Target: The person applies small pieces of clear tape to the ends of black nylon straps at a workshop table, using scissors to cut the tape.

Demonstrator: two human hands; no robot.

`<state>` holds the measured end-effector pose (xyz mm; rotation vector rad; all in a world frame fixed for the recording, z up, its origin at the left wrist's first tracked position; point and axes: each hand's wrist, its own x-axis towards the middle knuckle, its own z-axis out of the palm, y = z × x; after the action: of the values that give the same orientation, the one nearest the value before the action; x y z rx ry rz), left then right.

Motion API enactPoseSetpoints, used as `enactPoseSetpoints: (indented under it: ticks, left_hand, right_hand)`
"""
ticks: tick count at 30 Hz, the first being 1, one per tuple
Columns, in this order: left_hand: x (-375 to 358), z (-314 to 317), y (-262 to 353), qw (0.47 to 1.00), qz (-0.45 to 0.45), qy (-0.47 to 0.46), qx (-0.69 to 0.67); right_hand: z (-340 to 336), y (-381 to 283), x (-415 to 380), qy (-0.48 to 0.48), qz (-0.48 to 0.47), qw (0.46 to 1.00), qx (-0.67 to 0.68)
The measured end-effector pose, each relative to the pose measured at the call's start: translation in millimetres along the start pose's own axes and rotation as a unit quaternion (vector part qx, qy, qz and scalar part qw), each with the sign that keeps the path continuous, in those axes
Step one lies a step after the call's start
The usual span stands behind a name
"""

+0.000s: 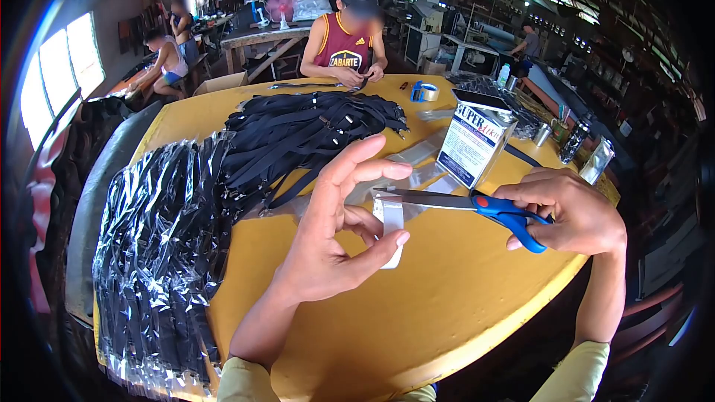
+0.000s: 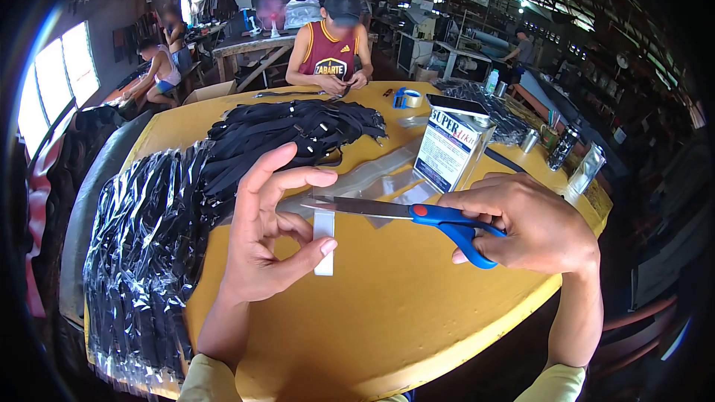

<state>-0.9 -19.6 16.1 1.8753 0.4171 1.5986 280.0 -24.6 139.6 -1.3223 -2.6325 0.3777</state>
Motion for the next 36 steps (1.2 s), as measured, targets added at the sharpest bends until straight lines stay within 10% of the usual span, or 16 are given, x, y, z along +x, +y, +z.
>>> enactPoseSetpoints:
  ticks: [23,36]
  left_hand:
    - [1.7,-8.6,1.2,0.998,0.024,0.041,0.029]
    - [4.6,-11.2,-3.2,0.977,0.108,-0.006,0.182]
  right_hand:
    - [30.6,28.2,-1.8,0.093,0.065,0.989,0.092]
    - [204.7,97.0,-13.4,-0.082,0.021,0.996,-0.036]
